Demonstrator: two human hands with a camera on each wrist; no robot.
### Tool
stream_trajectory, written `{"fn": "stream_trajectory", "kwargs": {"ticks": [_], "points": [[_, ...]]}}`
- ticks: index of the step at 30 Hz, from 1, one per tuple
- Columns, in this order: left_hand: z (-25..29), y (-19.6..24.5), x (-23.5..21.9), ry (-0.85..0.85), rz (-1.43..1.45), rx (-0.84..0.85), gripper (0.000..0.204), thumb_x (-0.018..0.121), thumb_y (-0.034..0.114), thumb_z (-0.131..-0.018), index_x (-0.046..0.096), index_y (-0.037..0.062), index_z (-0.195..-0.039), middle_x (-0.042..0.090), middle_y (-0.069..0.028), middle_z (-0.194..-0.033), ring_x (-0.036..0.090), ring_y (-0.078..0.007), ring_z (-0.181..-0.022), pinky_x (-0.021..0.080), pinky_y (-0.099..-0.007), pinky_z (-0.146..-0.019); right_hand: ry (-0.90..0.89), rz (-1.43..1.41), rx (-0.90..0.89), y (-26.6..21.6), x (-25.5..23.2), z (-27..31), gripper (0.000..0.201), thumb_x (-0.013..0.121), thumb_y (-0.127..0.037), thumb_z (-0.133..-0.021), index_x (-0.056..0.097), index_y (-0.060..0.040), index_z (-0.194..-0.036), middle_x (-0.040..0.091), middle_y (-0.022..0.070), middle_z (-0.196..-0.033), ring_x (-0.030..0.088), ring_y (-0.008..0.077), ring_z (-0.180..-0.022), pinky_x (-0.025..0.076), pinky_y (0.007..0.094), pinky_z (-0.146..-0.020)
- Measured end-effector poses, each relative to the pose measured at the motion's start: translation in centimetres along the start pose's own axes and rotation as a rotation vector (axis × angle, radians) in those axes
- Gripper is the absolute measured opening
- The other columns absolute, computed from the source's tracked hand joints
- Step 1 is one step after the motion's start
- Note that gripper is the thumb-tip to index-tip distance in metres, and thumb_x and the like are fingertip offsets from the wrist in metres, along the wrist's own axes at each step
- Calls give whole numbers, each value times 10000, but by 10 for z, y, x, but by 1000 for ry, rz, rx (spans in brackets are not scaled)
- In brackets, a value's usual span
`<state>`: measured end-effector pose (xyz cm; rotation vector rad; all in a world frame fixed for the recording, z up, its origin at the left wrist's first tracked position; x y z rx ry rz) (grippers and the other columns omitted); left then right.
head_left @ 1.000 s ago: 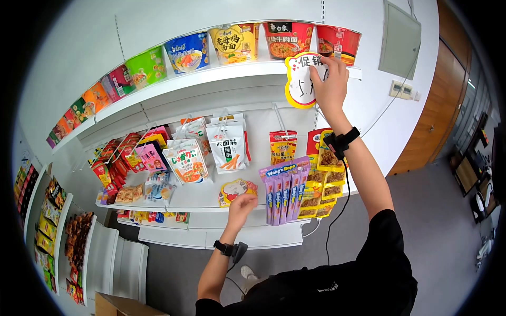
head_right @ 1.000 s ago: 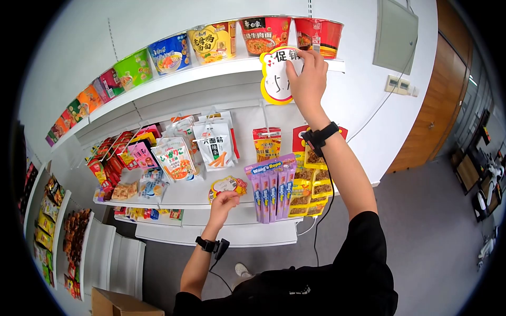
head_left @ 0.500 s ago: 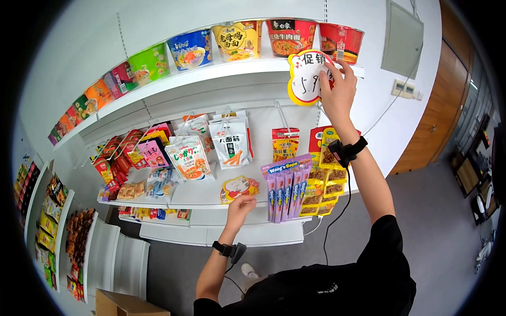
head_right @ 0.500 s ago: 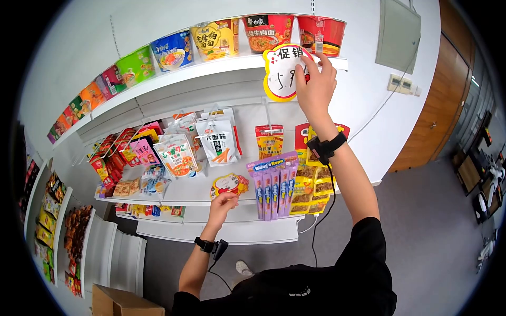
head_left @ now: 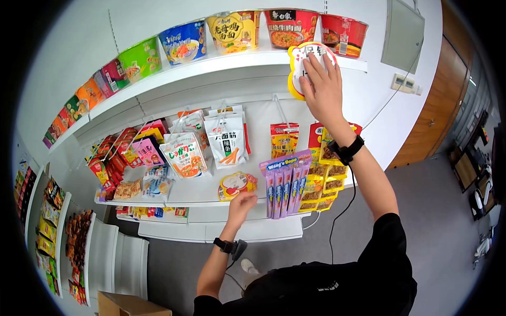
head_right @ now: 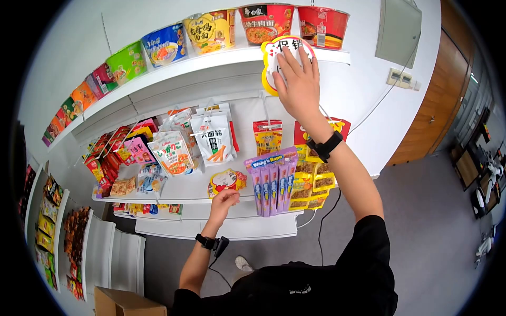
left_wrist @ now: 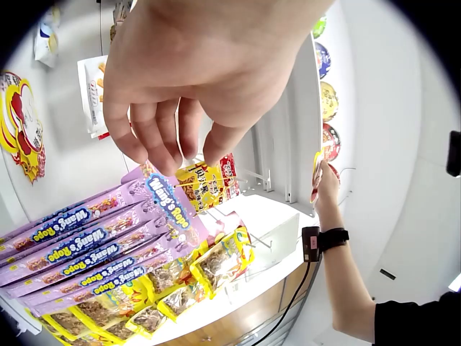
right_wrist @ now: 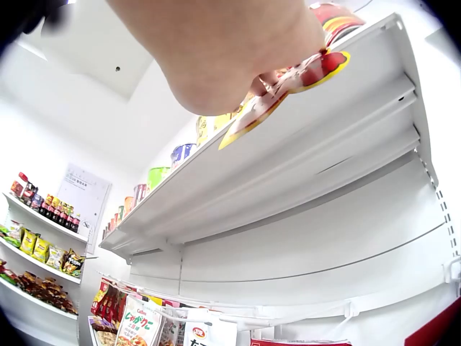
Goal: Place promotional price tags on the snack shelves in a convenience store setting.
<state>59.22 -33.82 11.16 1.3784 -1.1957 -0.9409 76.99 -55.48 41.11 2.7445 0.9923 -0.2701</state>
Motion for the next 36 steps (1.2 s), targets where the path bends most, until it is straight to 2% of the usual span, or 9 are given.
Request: {"fn": "stream_trajectory", "kwargs": {"ticks": [7,11,16,19,22,24,27,30,36], "points": [[-2,-24,-9,-5,31,-65,194,627,130,-856,615,9,-1007,634,-41,-885,590,-112,-762,462,-239,-687,50,-35,-25,3,7,0,385,578,-248,-858,563,-74,-1202,491,113,-1326,369,346,-1279,227,479,-1076],[0,-47,-25,43,23,-159,221,626,202,-857,629,13,-972,634,-25,-847,588,-97,-744,442,-234,-647,195,-272,-26,-19,-10,8,342,597,-170,-844,583,-49,-1164,519,119,-1300,423,330,-1241,285,437,-1047],[2,-64,-57,144,40,-312,203,639,212,-849,639,44,-962,650,-7,-863,603,-92,-751,446,-215,-674,58,-633,58,-77,-36,63,213,540,-15,-810,623,1,-1005,621,138,-1098,544,290,-1046,394,381,-919],[3,-83,-81,179,46,-353,199,637,211,-844,641,42,-948,650,-9,-849,603,-92,-741,444,-212,-657,-222,-917,157,-117,-13,115,148,543,31,-783,620,1,-906,643,128,-924,594,264,-849,449,348,-757],[-1,-89,-102,214,50,-407,201,634,186,-831,638,20,-943,641,-22,-825,593,-93,-720,436,-205,-623,-668,-1028,529,-157,38,176,123,579,-41,-824,644,10,-915,652,115,-888,615,205,-765,475,298,-669],[-4,-94,-116,198,35,-426,199,631,211,-838,639,47,-951,649,-5,-850,602,-92,-743,445,-213,-660,-913,-1128,838,-173,89,229,189,541,-105,-883,627,16,-999,657,75,-913,619,181,-826,490,266,-696],[-9,-100,-136,195,27,-466,211,630,229,-840,635,62,-970,652,2,-870,606,-93,-761,450,-223,-687,-1119,-1263,1474,-188,148,282,271,533,-178,-900,589,16,-1080,650,96,-972,631,205,-871,521,283,-735],[-11,-101,-151,213,44,-485,223,633,219,-829,636,39,-961,646,-11,-847,602,-98,-737,440,-216,-653,-1090,-1400,1914,-203,178,314,333,520,-223,-905,528,18,-1135,628,137,-1039,628,245,-925,536,315,-795],[-9,-119,-183,180,9,-540,244,624,241,-839,629,46,-986,653,-19,-883,609,-106,-777,450,-231,-688,-851,-1490,2275,-232,215,364,292,449,-164,-928,495,5,-1160,603,144,-1096,605,274,-982,531,329,-835]]}}
Point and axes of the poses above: each hand's wrist, its own z-axis away from the middle knuckle, its own x-axis out of the palm, y = z × x, the point moved 1 cm from there along -z, towards the middle knuckle
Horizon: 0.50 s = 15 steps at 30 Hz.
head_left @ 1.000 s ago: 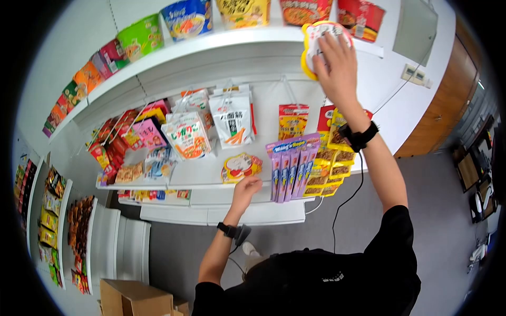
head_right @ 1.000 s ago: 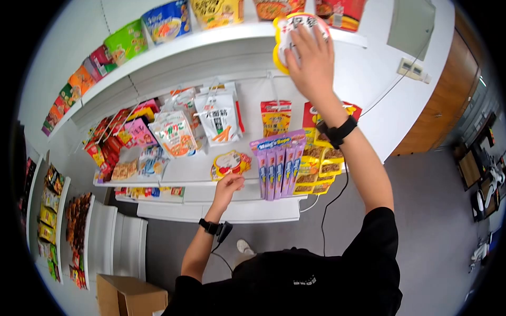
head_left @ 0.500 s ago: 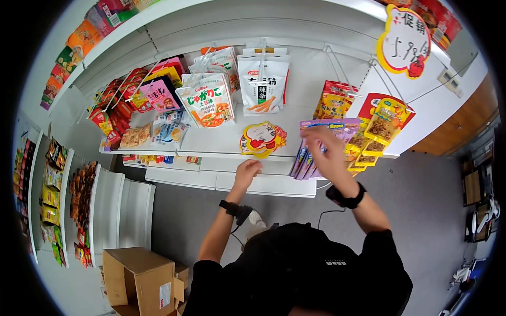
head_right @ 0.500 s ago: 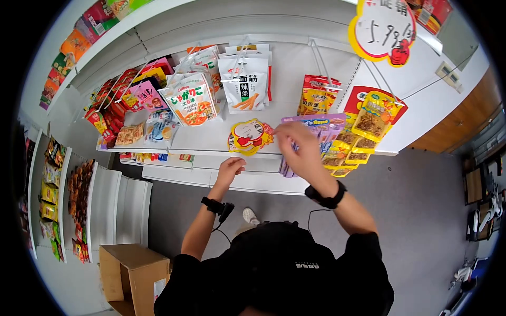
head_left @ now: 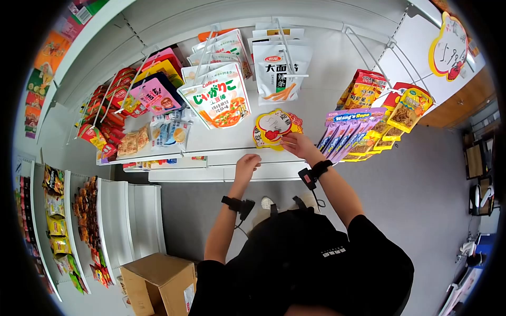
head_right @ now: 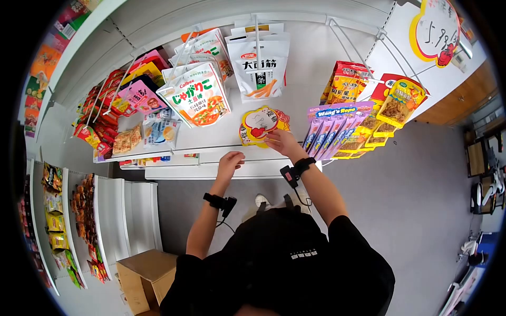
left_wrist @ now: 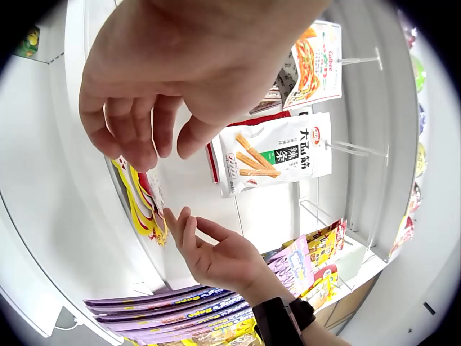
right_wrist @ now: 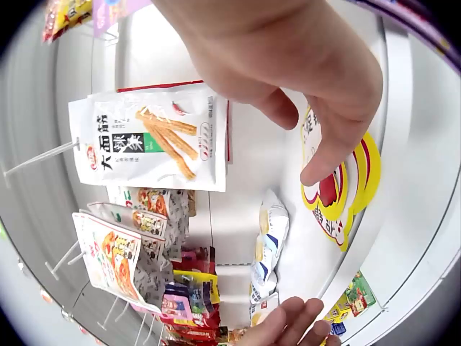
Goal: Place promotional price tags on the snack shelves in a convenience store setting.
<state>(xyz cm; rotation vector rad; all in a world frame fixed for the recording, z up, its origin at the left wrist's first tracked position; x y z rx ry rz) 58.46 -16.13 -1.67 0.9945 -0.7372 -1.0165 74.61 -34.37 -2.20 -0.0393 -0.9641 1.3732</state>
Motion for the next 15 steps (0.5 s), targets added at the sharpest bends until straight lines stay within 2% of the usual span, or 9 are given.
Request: {"fn": "stream_trajectory", "kwargs": {"ticks": [3,6,9,10,13,14,15], "points": [[-4,-1,-5,-21,-2,-18,250,616,253,-850,626,56,-1003,659,-26,-913,613,-110,-807,456,-239,-717,74,-63,30,10,1,-11,268,437,-156,-934,515,-3,-1140,598,133,-1117,603,257,-986,527,330,-851],[-2,-10,-6,-14,12,-39,247,613,250,-852,626,56,-1003,659,-26,-915,610,-108,-814,455,-240,-724,-41,-75,5,17,-8,-28,245,462,-180,-933,552,-13,-1089,613,117,-1091,615,215,-949,546,303,-805],[-8,-5,-7,4,26,-50,247,612,250,-853,626,54,-1002,658,-24,-916,606,-109,-818,454,-241,-727,110,-138,41,16,-8,-38,223,513,-200,-920,583,-22,-1035,631,104,-1057,633,179,-879,564,264,-710],[-6,-6,-7,-4,30,-50,247,611,251,-854,626,54,-1002,657,-23,-916,605,-109,-819,454,-242,-726,117,-144,24,16,-10,-44,225,565,-220,-902,592,-25,-1011,642,92,-986,638,162,-775,563,230,-627],[-3,-10,-9,-22,26,-39,256,609,251,-854,624,48,-1010,656,-25,-922,603,-112,-822,453,-244,-725,121,-227,19,14,-8,-51,219,587,-218,-894,595,-31,-1009,642,69,-899,627,154,-719,561,224,-606],[-4,-10,-10,-18,20,-41,257,609,249,-853,623,47,-1012,656,-25,-922,603,-112,-822,454,-244,-725,131,-229,2,13,-5,-51,213,594,-225,-892,591,-25,-964,629,46,-790,612,141,-660,556,219,-570],[-8,-9,-10,-16,13,-39,258,608,248,-853,622,46,-1013,655,-26,-923,603,-112,-823,454,-244,-725,131,-216,2,10,-3,-55,199,594,-217,-891,587,-24,-939,628,44,-774,610,139,-648,553,219,-559]]}}
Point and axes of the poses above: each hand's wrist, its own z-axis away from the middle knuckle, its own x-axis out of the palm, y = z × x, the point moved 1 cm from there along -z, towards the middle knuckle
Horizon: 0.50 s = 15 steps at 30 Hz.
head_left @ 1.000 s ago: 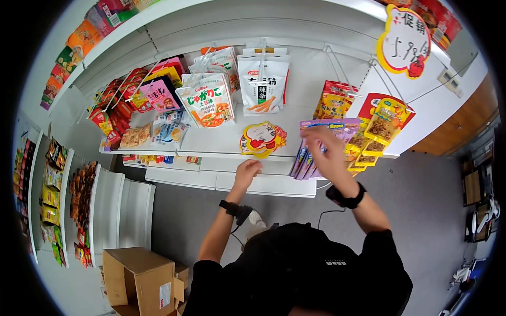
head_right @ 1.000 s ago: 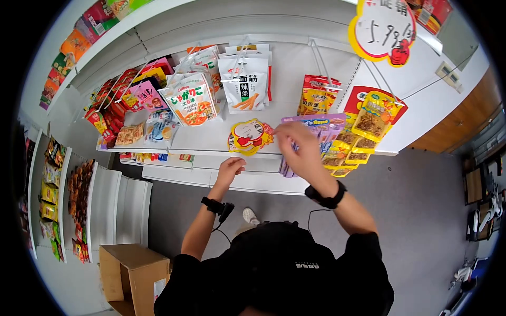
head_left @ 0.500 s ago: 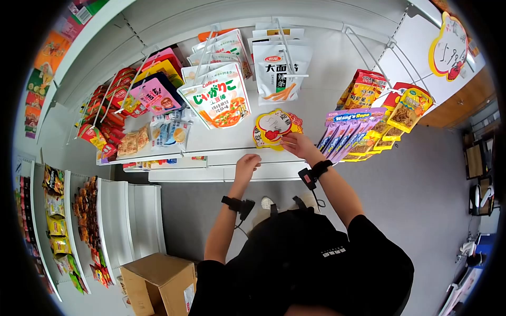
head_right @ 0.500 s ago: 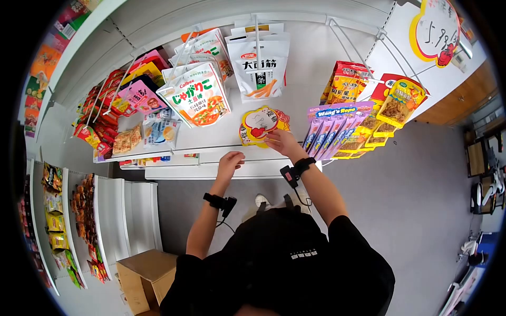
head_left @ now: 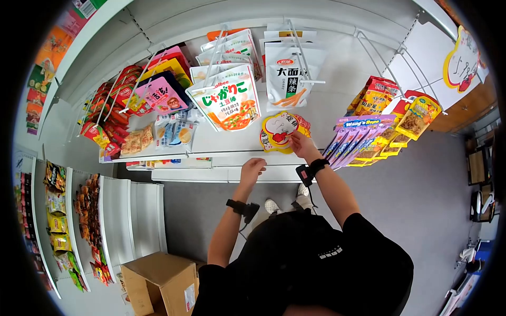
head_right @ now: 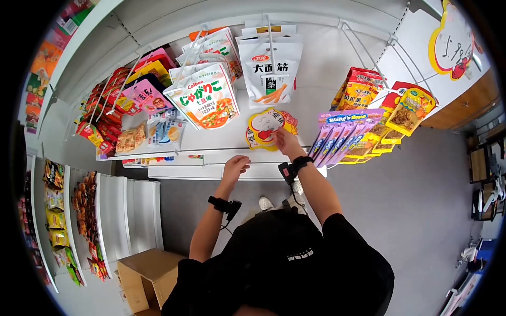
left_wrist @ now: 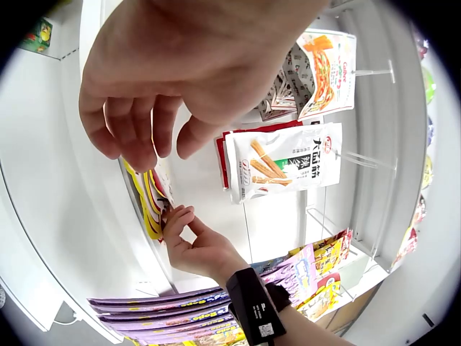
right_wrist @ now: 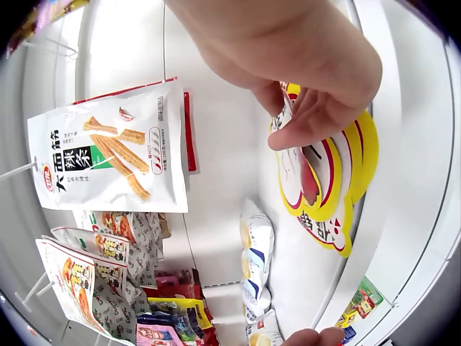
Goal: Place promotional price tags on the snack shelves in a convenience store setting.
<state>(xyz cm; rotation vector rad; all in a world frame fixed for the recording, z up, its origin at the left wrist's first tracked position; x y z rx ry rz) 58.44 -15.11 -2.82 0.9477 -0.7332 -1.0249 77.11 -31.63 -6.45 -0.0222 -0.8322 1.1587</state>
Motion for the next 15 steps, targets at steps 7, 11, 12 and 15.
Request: {"fn": "stream_trajectory", "kwargs": {"ticks": [7,11,12,15], "points": [[-17,0,15,-58,-33,5,266,610,229,-845,615,38,-1029,654,-32,-911,616,-124,-777,455,-239,-699,29,115,-2,-10,11,-11,159,567,-182,-860,564,-35,-798,599,39,-696,557,115,-560,509,201,-483],[-36,-1,30,-33,19,63,345,632,215,-823,564,-2,-1083,648,-58,-906,628,-137,-720,458,-232,-591,41,100,42,-19,17,3,151,521,-167,-828,559,-28,-785,566,42,-672,503,106,-542,457,185,-459],[-40,0,34,-26,29,69,370,636,213,-819,545,-7,-1103,647,-65,-916,630,-141,-714,462,-234,-582,8,70,60,-21,18,7,154,506,-161,-826,552,-20,-786,555,45,-672,499,110,-545,451,186,-459],[-50,7,46,-16,-28,120,401,631,217,-821,509,2,-1137,638,-75,-944,629,-143,-724,474,-242,-608,-94,-8,88,-30,20,18,155,470,-148,-820,530,-9,-785,531,55,-675,483,117,-551,430,188,-458]]}}
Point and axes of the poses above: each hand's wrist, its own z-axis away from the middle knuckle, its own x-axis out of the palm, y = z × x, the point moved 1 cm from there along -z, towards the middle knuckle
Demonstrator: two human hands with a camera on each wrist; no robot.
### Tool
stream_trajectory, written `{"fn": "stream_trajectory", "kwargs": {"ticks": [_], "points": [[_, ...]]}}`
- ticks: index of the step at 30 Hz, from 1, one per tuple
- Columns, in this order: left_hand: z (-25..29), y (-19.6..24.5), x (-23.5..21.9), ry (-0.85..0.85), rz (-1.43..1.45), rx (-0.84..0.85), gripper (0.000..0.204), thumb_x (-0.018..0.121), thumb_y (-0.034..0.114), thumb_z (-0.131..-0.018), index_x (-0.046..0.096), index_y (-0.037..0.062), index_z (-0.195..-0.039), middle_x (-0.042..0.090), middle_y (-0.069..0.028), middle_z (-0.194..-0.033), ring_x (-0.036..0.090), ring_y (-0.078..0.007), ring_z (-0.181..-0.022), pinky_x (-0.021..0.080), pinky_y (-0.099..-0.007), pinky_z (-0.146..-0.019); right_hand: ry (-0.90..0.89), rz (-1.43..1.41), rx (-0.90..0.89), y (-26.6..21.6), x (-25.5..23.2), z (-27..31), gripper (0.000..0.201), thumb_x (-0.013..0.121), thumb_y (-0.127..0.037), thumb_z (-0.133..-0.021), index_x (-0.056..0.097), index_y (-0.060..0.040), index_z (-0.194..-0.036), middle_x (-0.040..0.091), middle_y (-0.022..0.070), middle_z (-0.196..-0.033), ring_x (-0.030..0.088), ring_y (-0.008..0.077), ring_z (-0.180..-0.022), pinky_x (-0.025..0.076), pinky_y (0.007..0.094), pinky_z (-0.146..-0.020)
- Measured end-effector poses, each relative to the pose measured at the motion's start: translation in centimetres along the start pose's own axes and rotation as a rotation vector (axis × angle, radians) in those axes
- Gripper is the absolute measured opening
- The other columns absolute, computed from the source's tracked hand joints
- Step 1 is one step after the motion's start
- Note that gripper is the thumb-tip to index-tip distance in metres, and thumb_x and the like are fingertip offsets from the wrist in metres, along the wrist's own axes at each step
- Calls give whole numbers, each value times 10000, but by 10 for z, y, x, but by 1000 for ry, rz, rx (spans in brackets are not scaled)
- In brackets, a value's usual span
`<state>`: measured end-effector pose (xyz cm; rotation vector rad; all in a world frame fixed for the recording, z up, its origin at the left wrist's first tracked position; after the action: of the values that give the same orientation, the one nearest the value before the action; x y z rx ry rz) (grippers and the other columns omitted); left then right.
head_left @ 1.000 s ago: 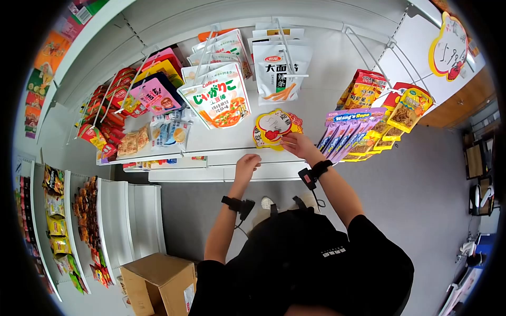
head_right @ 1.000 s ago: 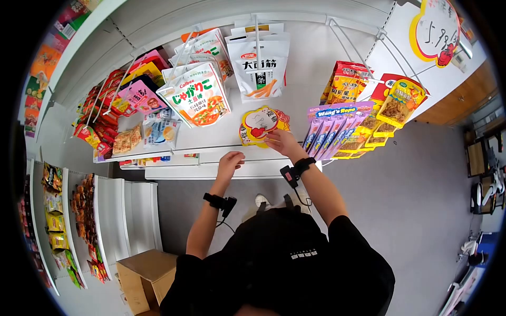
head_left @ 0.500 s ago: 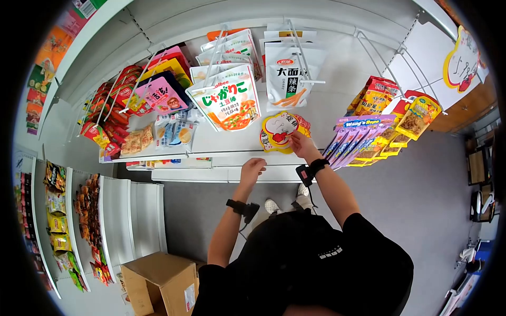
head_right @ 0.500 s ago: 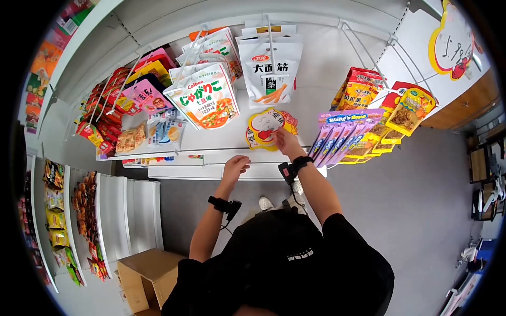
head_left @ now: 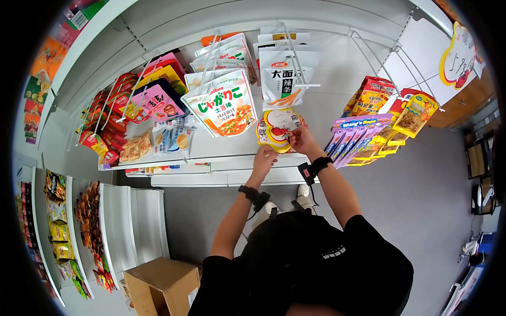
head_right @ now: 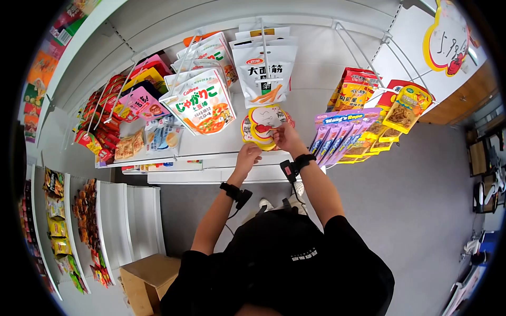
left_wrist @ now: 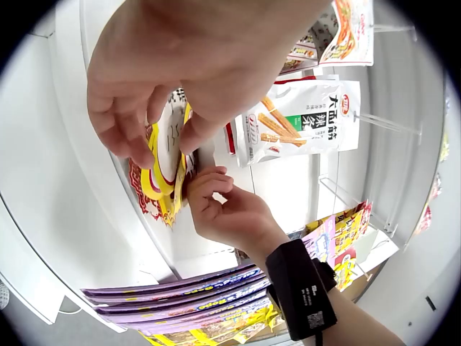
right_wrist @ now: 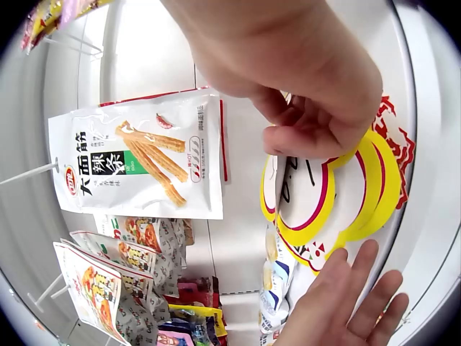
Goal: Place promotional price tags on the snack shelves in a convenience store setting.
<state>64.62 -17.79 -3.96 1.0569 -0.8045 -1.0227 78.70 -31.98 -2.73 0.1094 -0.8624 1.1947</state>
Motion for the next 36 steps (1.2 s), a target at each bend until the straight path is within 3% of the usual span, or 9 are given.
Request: {"fn": "stream_trajectory", "kwargs": {"ticks": [7,11,16,19,27,31,32,36], "points": [[-15,26,20,-13,-31,-96,378,638,280,-816,543,29,-1083,646,-59,-895,626,-127,-708,468,-253,-583,-126,-9,54,-7,7,20,126,442,-153,-820,495,-46,-778,527,46,-666,440,101,-523,381,187,-445],[-31,1,17,-1,41,-82,320,630,279,-824,578,25,-1012,652,-52,-826,612,-119,-619,440,-237,-515,-176,35,78,-9,-5,13,106,442,-156,-813,483,-66,-778,514,20,-657,422,86,-512,368,188,-437],[-37,-17,2,111,29,-25,293,646,259,-772,628,-9,-889,650,-91,-719,593,-137,-479,414,-236,-422,-86,6,-2,-22,-7,17,131,436,-161,-800,498,-51,-767,499,6,-639,413,86,-499,357,179,-427],[-39,-26,-11,133,-19,-115,246,656,229,-808,581,13,-898,632,-62,-724,573,-127,-489,404,-225,-428,-90,10,2,-30,-5,23,118,443,-154,-774,456,-57,-708,484,14,-624,407,92,-489,349,185,-412],[-51,-34,-26,222,74,-141,239,644,220,-813,581,11,-908,627,-70,-710,583,-133,-494,411,-228,-416,-130,-80,34,-28,-4,48,143,449,-139,-766,385,-92,-647,472,26,-622,399,97,-485,346,198,-406],[-51,-33,-37,286,20,-116,273,620,232,-795,614,-28,-879,653,-101,-700,599,-151,-456,422,-255,-382,-115,-105,-30,-38,10,90,139,457,-140,-773,406,-90,-654,470,20,-622,402,96,-496,344,194,-414],[-50,-33,-37,268,-2,-99,338,627,308,-815,620,-29,-837,645,-95,-648,607,-151,-460,418,-251,-376,-108,-94,-25,-39,7,94,135,460,-141,-774,416,-88,-659,472,20,-626,405,96,-500,343,193,-416],[-35,-11,-37,127,-218,-349,500,607,480,-822,615,-15,-751,607,-74,-547,606,-146,-456,406,-238,-370,-188,-103,14,-34,0,104,111,467,-139,-774,469,-66,-690,483,17,-633,413,95,-521,347,192,-446]]}}
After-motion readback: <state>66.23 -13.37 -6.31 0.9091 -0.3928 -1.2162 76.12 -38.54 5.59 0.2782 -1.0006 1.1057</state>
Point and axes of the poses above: each hand's wrist, its own z-axis away from the middle knuckle, its own x-axis out of the palm, y = z × x, the point moved 1 cm from there along -z, towards the middle knuckle
